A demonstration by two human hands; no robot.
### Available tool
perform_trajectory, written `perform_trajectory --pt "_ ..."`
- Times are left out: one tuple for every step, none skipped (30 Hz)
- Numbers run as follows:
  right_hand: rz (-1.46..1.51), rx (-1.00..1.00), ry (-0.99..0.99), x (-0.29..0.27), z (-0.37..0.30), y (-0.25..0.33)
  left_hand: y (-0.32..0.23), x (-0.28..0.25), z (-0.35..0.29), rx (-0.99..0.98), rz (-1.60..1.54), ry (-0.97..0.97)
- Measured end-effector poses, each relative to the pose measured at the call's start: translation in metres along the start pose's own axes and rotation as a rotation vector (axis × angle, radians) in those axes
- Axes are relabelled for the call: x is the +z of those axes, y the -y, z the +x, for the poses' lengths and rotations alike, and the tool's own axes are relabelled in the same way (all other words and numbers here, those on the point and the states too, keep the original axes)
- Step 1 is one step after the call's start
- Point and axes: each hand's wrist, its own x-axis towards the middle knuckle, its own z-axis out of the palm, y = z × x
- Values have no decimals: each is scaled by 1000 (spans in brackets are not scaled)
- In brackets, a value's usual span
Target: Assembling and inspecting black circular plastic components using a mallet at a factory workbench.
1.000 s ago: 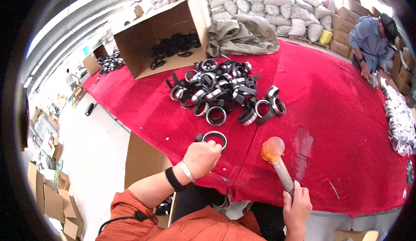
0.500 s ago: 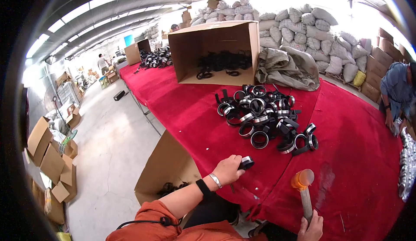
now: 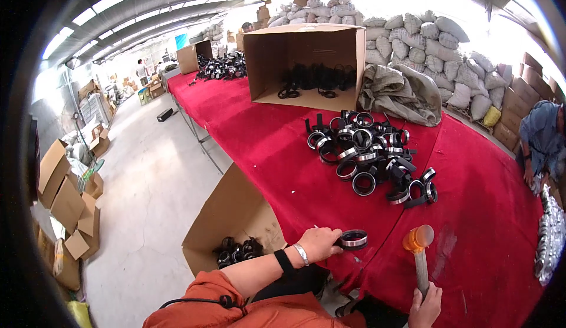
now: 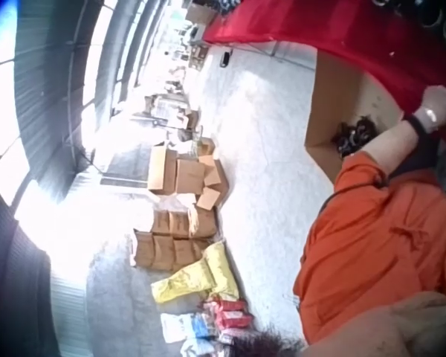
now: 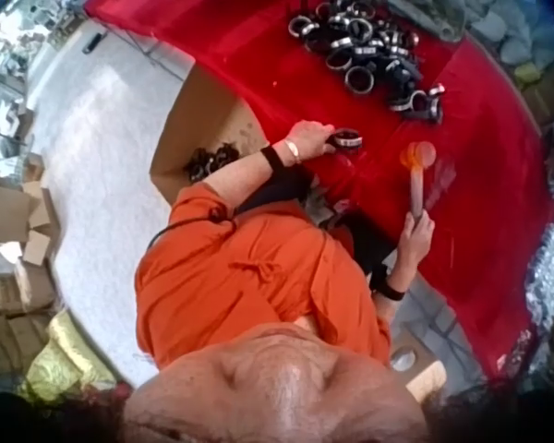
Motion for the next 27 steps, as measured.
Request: perform_trajectory --pt "0 13 56 -2 4 -3 0 6 -3 -11 6 -26" --pt "0 12 59 -4 11 -7 1 13 -5 -21 14 -53" --pt "-6 -58 120 -8 20 -12 3 21 -6 -26 13 -53" --pt "-12 -122 174 -11 27 -12 6 29 -5 9 16 -165" --pt "-13 -125 170 -17 34 -1 6 33 -5 42 17 -281" --pt "304 137 337 -24 41 13 6 37 -8 77 12 -347" --pt "617 396 500 -29 45 24 7 40 -10 74 9 -360" --pt "789 475 519 -23 43 24 10 44 -10 80 -82 -393" --pt "877 481 574 -17 42 15 13 48 -11 86 -171 -427" --pt "998 495 571 -14 39 16 17 53 -11 50 -306 -420" --pt "1124 517 561 -11 33 20 17 47 -14 27 -433 -317" --pt "1202 520 519 -9 27 25 14 41 -18 -50 -640 -205" --pt "1240 445 646 -3 21 4 9 33 -25 -128 -848 -86" --pt "1278 524 598 -2 20 15 15 47 -25 -143 -960 -39" --pt "1315 604 546 -2 16 29 21 60 -24 -147 -958 -47" --pt "1314 604 546 -3 15 36 25 74 -22 -162 -1136 23" --pt "1330 629 527 -3 14 40 26 80 -22 -176 -1312 98" --pt "1345 656 507 -3 14 44 26 85 -24 -182 -1356 94" --pt "1343 663 503 -4 14 46 27 93 -25 -183 -1357 101" --pt "1294 680 500 -6 15 49 28 101 -25 -184 -1376 95" --pt "1243 699 496 -8 13 49 29 108 -25 -187 -1395 90" --pt "1238 710 492 -6 12 46 28 108 -25 -190 -1399 101" --pt "1188 691 503 -1 10 39 29 106 -24 -156 -1308 108" --pt "1137 675 513 3 9 34 28 105 -23 -120 -1218 119" --pt "1130 698 501 8 9 30 30 106 -19 -122 -1222 145" --pt "1126 647 481 10 8 26 29 111 -17 -75 -1199 112" --pt "1118 601 456 14 6 23 28 116 -12 -26 -1177 86"
